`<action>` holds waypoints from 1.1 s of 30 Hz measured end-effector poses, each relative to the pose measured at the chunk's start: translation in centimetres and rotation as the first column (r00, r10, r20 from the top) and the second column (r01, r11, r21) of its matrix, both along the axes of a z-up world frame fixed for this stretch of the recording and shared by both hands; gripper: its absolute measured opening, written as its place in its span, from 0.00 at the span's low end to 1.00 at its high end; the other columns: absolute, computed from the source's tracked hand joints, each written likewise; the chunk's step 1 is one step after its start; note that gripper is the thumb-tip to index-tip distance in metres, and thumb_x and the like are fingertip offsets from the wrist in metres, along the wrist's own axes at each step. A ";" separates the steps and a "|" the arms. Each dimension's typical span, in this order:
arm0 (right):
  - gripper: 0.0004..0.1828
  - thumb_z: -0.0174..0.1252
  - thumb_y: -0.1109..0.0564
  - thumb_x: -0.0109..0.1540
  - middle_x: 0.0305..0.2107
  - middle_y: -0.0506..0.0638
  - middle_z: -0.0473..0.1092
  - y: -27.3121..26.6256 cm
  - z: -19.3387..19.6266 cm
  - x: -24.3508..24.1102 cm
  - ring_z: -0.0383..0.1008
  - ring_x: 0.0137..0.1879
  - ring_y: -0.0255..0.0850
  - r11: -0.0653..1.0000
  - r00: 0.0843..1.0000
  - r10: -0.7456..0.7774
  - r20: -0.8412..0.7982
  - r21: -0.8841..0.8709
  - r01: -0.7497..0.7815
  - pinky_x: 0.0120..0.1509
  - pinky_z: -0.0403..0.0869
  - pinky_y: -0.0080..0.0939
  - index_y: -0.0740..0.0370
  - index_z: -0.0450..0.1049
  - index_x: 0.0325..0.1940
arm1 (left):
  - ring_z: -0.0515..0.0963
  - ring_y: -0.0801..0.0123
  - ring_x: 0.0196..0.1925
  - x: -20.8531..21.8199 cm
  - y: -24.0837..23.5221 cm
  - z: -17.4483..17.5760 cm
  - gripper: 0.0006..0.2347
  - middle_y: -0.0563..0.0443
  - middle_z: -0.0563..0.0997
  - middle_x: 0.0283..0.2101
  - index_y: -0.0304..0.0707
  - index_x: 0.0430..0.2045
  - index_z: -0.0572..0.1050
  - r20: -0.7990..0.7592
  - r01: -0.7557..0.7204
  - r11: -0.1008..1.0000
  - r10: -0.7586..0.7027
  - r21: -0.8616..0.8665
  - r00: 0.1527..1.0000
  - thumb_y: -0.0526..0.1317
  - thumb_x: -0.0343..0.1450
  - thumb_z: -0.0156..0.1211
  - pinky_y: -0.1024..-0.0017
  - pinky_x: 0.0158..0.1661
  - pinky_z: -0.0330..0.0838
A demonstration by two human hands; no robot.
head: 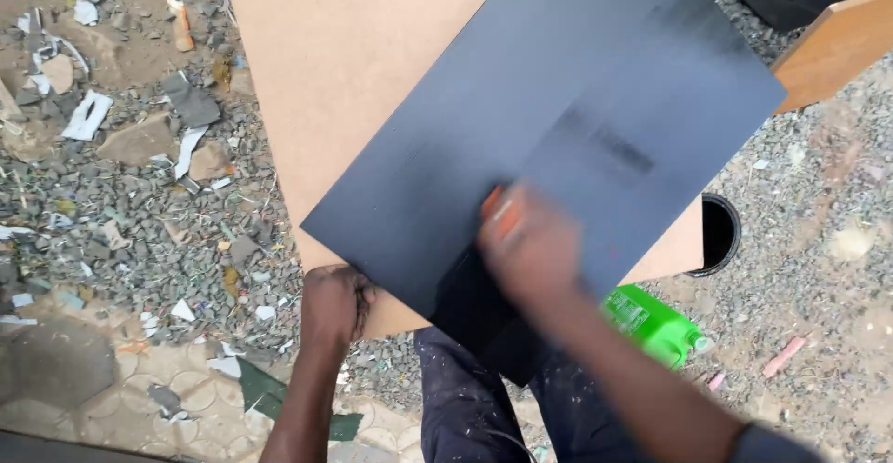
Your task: Sanding a black furniture board and then applying a fresh coat of black paint using a brush.
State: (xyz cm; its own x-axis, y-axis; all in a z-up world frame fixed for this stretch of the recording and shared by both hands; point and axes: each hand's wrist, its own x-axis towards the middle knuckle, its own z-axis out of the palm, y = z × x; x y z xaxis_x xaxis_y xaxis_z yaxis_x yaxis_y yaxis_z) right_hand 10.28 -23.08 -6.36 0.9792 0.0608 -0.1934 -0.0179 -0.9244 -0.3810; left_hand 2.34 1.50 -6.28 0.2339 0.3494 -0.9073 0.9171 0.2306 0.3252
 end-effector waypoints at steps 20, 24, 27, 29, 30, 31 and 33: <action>0.17 0.65 0.50 0.61 0.38 0.51 0.78 -25.4 3.2 -7.0 0.74 0.36 0.38 0.451 0.488 -0.793 -0.363 0.187 0.873 0.37 0.73 0.40 0.56 0.76 0.51 | 0.58 0.73 0.08 -1.1 -24.9 4.6 0.09 0.39 0.75 0.16 0.24 0.33 0.83 0.132 0.273 0.695 -0.250 -0.666 0.959 0.29 0.67 0.55 0.77 0.10 0.49; 0.09 0.60 0.52 0.64 0.23 0.48 0.65 -34.5 -2.2 -8.1 0.61 0.28 0.37 0.468 0.446 -0.794 -0.412 0.053 0.882 0.32 0.60 0.41 0.56 0.76 0.46 | 0.65 0.73 0.12 -2.6 -33.5 1.8 0.08 0.42 0.78 0.24 0.26 0.35 0.80 0.141 0.324 0.587 -0.336 -0.742 0.931 0.36 0.74 0.58 0.77 0.16 0.57; 0.17 0.63 0.45 0.61 0.26 0.44 0.63 -38.4 -6.7 -8.5 0.60 0.31 0.37 0.564 0.492 -0.739 -0.460 -0.023 0.825 0.34 0.59 0.42 0.52 0.75 0.49 | 0.68 0.73 0.17 -2.9 -38.0 -0.9 0.09 0.46 0.79 0.28 0.32 0.38 0.80 0.149 0.437 0.588 -0.473 -0.681 0.868 0.37 0.75 0.53 0.75 0.25 0.62; 0.24 0.63 0.54 0.62 0.28 0.50 0.70 -39.2 -9.4 -7.5 0.62 0.25 0.36 0.611 0.522 -0.646 -0.557 0.033 0.791 0.27 0.60 0.37 0.56 0.72 0.63 | 0.62 0.69 0.26 -3.7 -40.4 -3.7 0.12 0.47 0.67 0.29 0.30 0.49 0.75 0.066 0.295 0.631 -0.361 -0.718 0.930 0.35 0.74 0.54 0.69 0.29 0.56; 0.24 0.63 0.54 0.62 0.28 0.50 0.70 -40.4 -12.4 -7.5 0.62 0.25 0.36 0.608 0.514 -0.645 -0.565 0.029 0.794 0.27 0.60 0.37 0.56 0.72 0.63 | 0.62 0.69 0.26 -2.2 -41.4 -3.5 0.12 0.47 0.67 0.29 0.30 0.49 0.75 0.055 0.291 0.633 -0.365 -0.717 0.930 0.35 0.74 0.54 0.69 0.29 0.56; 0.16 0.63 0.54 0.61 0.29 0.51 0.73 -41.3 -15.4 -7.7 0.67 0.29 0.41 0.709 0.631 -0.598 -0.495 0.039 0.704 0.32 0.62 0.43 0.56 0.74 0.52 | 0.72 0.69 0.40 -0.9 -42.2 -3.3 0.14 0.51 0.75 0.40 0.40 0.50 0.76 0.096 0.480 0.629 -0.544 -0.611 0.834 0.41 0.71 0.54 0.70 0.41 0.62; 0.09 0.62 0.54 0.59 0.30 0.53 0.76 -42.6 -20.4 -7.7 0.72 0.34 0.46 0.797 0.730 -0.530 -0.432 0.039 0.603 0.38 0.64 0.49 0.57 0.76 0.41 | 0.82 0.70 0.53 0.9 -43.7 -3.5 0.17 0.55 0.84 0.51 0.50 0.51 0.77 0.096 0.650 0.577 -0.707 -0.495 0.701 0.47 0.69 0.55 0.71 0.52 0.69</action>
